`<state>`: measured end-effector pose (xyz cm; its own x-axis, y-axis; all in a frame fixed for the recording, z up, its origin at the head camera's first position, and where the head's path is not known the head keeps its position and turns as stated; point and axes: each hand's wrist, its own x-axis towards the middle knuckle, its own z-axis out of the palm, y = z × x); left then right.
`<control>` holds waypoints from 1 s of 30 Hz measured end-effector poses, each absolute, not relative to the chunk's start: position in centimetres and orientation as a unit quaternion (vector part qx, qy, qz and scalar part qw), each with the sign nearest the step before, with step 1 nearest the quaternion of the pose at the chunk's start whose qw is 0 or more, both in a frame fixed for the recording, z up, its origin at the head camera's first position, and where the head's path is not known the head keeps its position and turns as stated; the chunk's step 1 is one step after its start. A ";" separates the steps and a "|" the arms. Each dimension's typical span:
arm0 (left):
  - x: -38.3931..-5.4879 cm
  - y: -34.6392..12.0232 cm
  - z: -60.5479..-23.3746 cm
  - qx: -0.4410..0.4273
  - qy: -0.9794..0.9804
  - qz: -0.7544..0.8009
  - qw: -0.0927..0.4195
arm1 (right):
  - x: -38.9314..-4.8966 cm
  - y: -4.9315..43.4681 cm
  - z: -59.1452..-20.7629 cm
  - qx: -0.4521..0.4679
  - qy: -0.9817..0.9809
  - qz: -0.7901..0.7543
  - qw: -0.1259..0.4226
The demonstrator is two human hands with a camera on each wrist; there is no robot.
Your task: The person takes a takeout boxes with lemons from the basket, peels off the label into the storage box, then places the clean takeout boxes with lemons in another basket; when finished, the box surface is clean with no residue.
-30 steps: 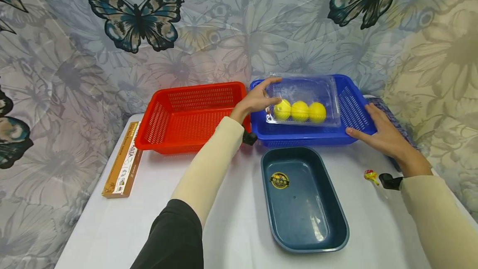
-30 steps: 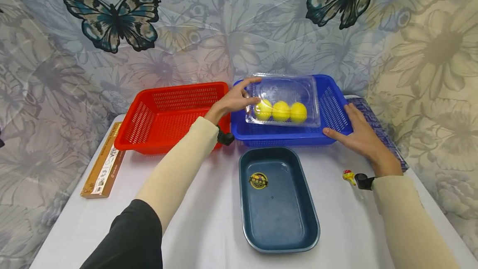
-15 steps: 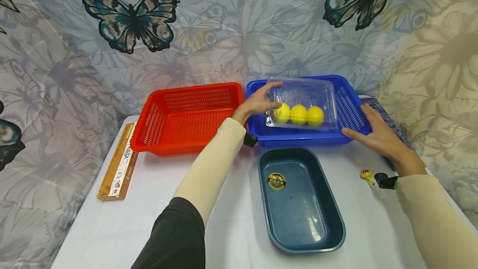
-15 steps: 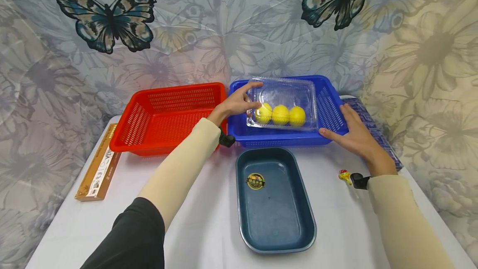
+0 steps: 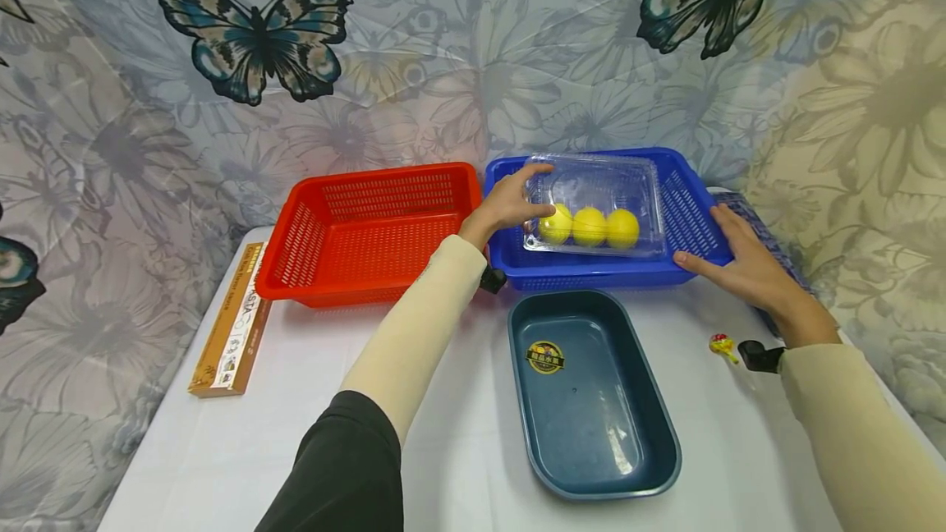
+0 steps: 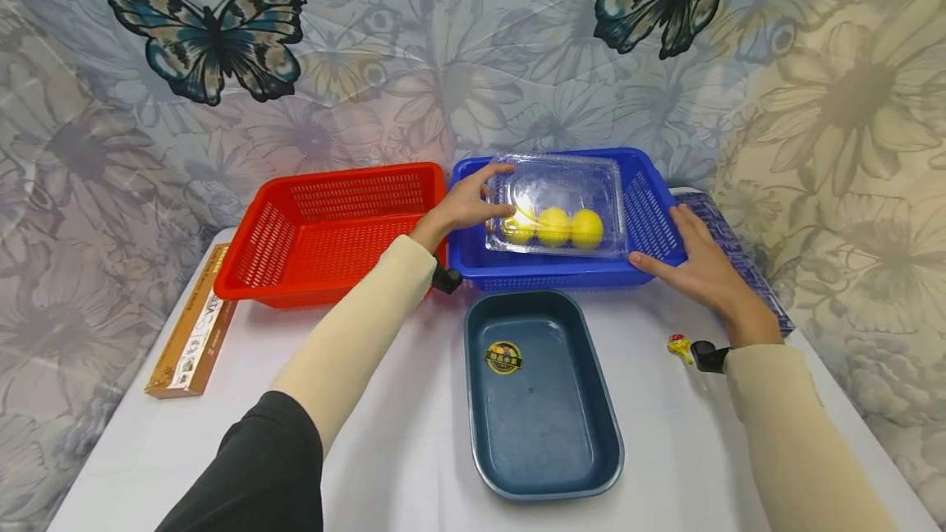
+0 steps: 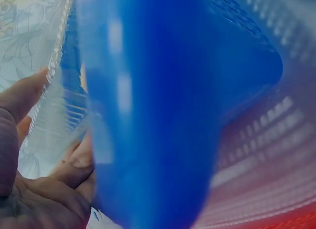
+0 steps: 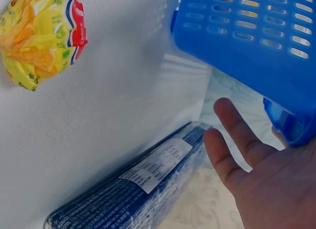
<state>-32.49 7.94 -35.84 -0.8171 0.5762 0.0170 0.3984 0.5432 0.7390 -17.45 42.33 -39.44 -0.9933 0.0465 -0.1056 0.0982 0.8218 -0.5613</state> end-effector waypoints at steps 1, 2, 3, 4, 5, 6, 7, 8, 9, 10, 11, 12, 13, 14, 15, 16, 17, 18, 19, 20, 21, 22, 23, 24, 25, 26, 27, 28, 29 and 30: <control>-32.5 8.0 -35.8 0.279 0.870 0.390 0.115 | -17.4 42.3 -39.4 0.038 0.953 -0.296 0.044; -32.4 8.0 -35.8 0.276 0.873 0.386 0.113 | -17.4 42.3 -39.4 0.038 0.953 -0.297 0.043; -32.4 8.0 -35.7 0.272 0.875 0.385 0.115 | -17.4 42.3 -39.4 0.038 0.953 -0.297 0.043; -32.4 8.0 -35.7 0.268 0.878 0.380 0.115 | -17.4 42.3 -39.4 0.037 0.953 -0.297 0.044; -32.4 8.1 -35.6 0.265 0.880 0.377 0.114 | -17.4 42.2 -39.3 0.037 0.953 -0.297 0.045; -32.3 8.1 -35.6 0.262 0.883 0.374 0.114 | -17.4 42.2 -39.3 0.036 0.953 -0.297 0.046; -32.3 8.1 -35.6 0.258 0.884 0.373 0.115 | -17.4 42.2 -39.3 0.036 0.953 -0.296 0.046; -32.3 8.1 -35.5 0.257 0.885 0.371 0.115 | -17.4 42.2 -39.3 0.035 0.954 -0.295 0.046; -32.4 8.1 -35.5 0.257 0.886 0.370 0.113 | -17.4 42.3 -39.3 0.034 0.954 -0.295 0.046; -32.4 8.0 -35.5 0.258 0.886 0.369 0.110 | -17.4 42.3 -39.3 0.034 0.954 -0.296 0.046; -32.4 8.0 -35.5 0.258 0.887 0.366 0.108 | -17.4 42.3 -39.3 0.034 0.954 -0.296 0.046; -32.4 8.0 -35.5 0.260 0.888 0.364 0.106 | -17.4 42.3 -39.3 0.034 0.954 -0.296 0.046; -32.4 8.0 -35.5 0.260 0.889 0.363 0.105 | -17.4 42.4 -39.3 0.034 0.953 -0.296 0.046; -32.4 8.0 -35.5 0.261 0.889 0.362 0.104 | -17.4 42.4 -39.3 0.035 0.953 -0.296 0.046; -32.4 8.0 -35.5 0.262 0.889 0.361 0.104 | -17.4 42.4 -39.3 0.036 0.953 -0.297 0.046; -32.4 7.9 -35.4 0.262 0.889 0.359 0.106 | -17.4 42.4 -39.3 0.037 0.953 -0.296 0.046; -32.4 7.9 -35.4 0.263 0.889 0.359 0.109 | -17.4 42.4 -39.3 0.037 0.953 -0.296 0.047; -32.4 7.9 -35.4 0.263 0.889 0.359 0.111 | -17.4 42.4 -39.3 0.037 0.953 -0.297 0.046; -32.4 7.9 -35.4 0.263 0.889 0.357 0.114 | -17.4 42.4 -39.3 0.037 0.953 -0.297 0.046; -32.4 7.9 -35.3 0.263 0.889 0.355 0.116 | -17.3 42.4 -39.3 0.037 0.953 -0.298 0.045; -32.4 7.9 -35.3 0.264 0.890 0.353 0.118 | -17.3 42.4 -39.3 0.037 0.953 -0.298 0.045; -32.4 7.9 -35.3 0.264 0.890 0.351 0.120 | -17.3 42.4 -39.4 0.037 0.953 -0.299 0.044; -32.4 7.9 -35.3 0.264 0.891 0.350 0.122 | -17.3 42.4 -39.4 0.037 0.952 -0.299 0.044; -32.4 7.9 -35.2 0.264 0.891 0.348 0.124 | -17.3 42.4 -39.4 0.036 0.952 -0.300 0.043; -32.4 7.9 -35.1 0.263 0.891 0.348 0.128 | -17.3 42.4 -39.4 0.036 0.952 -0.300 0.042; -32.3 7.9 -35.1 0.262 0.891 0.348 0.131 | -17.2 42.4 -39.4 0.035 0.953 -0.300 0.042; -32.4 7.9 -35.0 0.261 0.890 0.349 0.135 | -17.2 42.4 -39.4 0.035 0.953 -0.299 0.041; -32.3 7.9 -34.9 0.259 0.890 0.350 0.139 | -17.2 42.4 -39.4 0.035 0.953 -0.299 0.040; -32.3 7.9 -34.8 0.256 0.889 0.350 0.144 | -17.2 42.4 -39.4 0.034 0.953 -0.299 0.039; -32.3 7.9 -34.8 0.254 0.889 0.351 0.149 | -17.2 42.4 -39.4 0.035 0.953 -0.299 0.039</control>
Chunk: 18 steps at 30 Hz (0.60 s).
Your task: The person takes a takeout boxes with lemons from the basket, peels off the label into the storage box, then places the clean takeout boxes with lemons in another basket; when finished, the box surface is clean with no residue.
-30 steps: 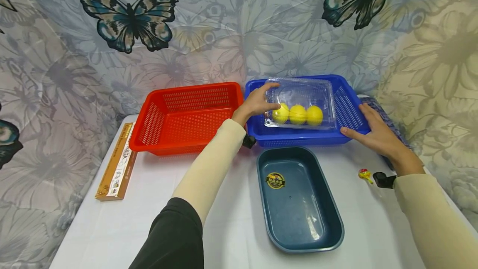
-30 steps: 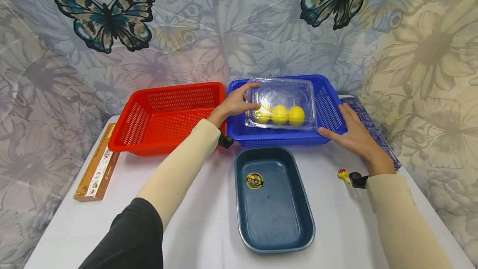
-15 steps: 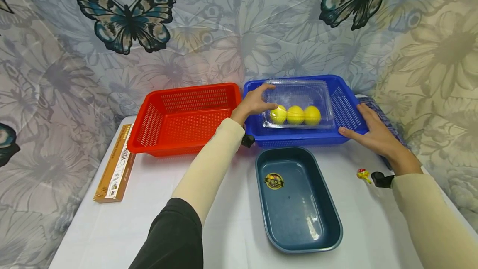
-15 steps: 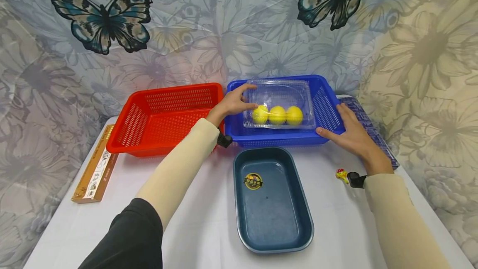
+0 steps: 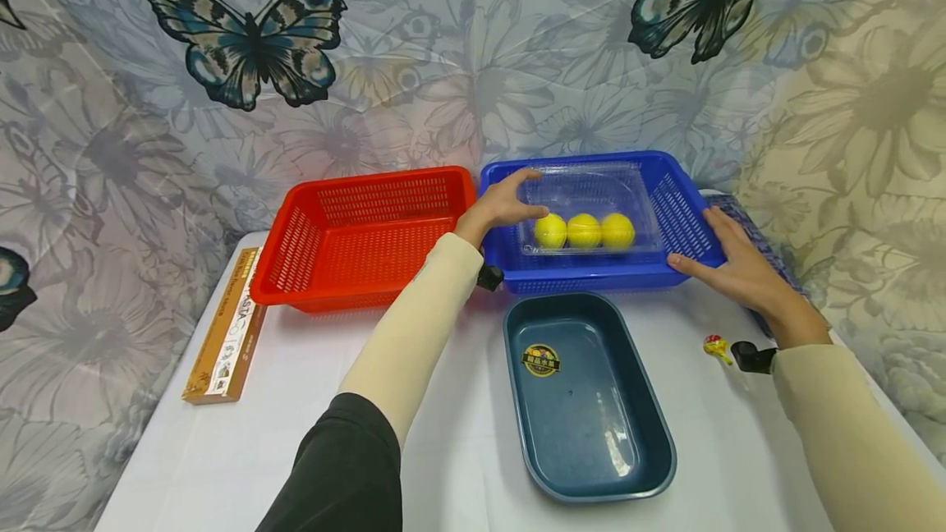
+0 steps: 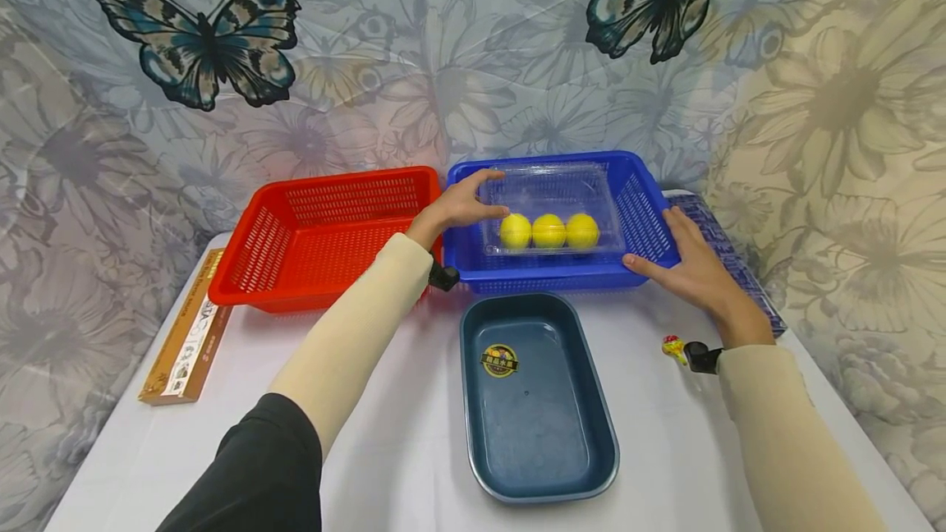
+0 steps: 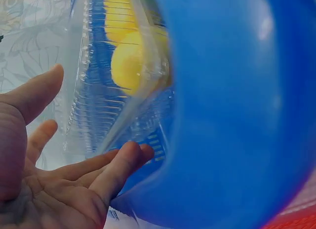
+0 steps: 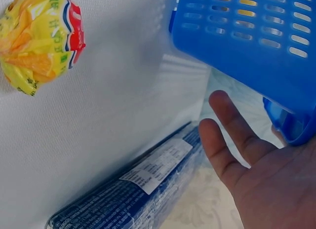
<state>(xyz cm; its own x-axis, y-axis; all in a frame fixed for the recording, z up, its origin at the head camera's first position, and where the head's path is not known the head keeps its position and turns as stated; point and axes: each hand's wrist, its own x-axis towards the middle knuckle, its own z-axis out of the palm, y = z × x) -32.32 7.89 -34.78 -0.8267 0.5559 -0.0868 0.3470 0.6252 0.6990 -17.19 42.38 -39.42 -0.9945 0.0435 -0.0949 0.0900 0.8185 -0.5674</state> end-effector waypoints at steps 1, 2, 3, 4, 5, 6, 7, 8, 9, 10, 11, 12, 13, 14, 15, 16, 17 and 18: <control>-32.3 7.9 -34.8 0.250 0.889 0.352 0.154 | -17.2 42.3 -39.4 0.034 0.953 -0.299 0.039; -32.3 7.8 -34.7 0.247 0.889 0.352 0.158 | -17.3 42.3 -39.4 0.034 0.953 -0.300 0.039; -32.3 7.8 -34.7 0.245 0.888 0.353 0.162 | -17.3 42.3 -39.4 0.033 0.953 -0.300 0.039; -32.4 7.8 -34.7 0.243 0.889 0.352 0.165 | -17.4 42.2 -39.4 0.032 0.953 -0.300 0.039; -32.4 7.7 -34.7 0.242 0.889 0.352 0.167 | -17.4 42.2 -39.4 0.031 0.953 -0.300 0.039; -32.4 7.7 -34.7 0.242 0.888 0.352 0.169 | -17.5 42.2 -39.4 0.031 0.953 -0.300 0.040; -32.4 7.6 -34.7 0.242 0.888 0.352 0.170 | -17.5 42.2 -39.4 0.029 0.953 -0.300 0.041; -32.4 7.7 -34.7 0.243 0.888 0.351 0.171 | -17.5 42.2 -39.4 0.029 0.952 -0.301 0.041; -32.4 7.7 -34.7 0.245 0.887 0.351 0.171 | -17.5 42.2 -39.4 0.029 0.953 -0.300 0.041; -32.5 7.7 -34.8 0.245 0.887 0.351 0.171 | -17.5 42.2 -39.4 0.028 0.952 -0.301 0.041; -32.5 7.7 -34.8 0.246 0.887 0.352 0.172 | -17.5 42.2 -39.5 0.029 0.952 -0.301 0.041; -32.5 7.8 -34.8 0.247 0.886 0.354 0.172 | -17.5 42.2 -39.5 0.029 0.952 -0.302 0.041; -32.5 7.8 -34.9 0.247 0.885 0.354 0.172 | -17.5 42.2 -39.5 0.029 0.952 -0.302 0.040; -32.5 7.8 -34.9 0.248 0.885 0.356 0.172 | -17.5 42.2 -39.5 0.029 0.952 -0.301 0.040; -32.5 7.8 -34.9 0.248 0.884 0.358 0.172 | -17.5 42.3 -39.5 0.030 0.952 -0.301 0.040; -32.5 7.9 -34.9 0.250 0.882 0.360 0.171 | -17.5 42.3 -39.5 0.031 0.952 -0.302 0.040; -32.5 7.9 -34.9 0.253 0.880 0.364 0.172 | -17.5 42.3 -39.5 0.034 0.952 -0.302 0.042; -32.5 7.9 -34.9 0.256 0.877 0.368 0.172 | -17.5 42.4 -39.4 0.035 0.952 -0.302 0.044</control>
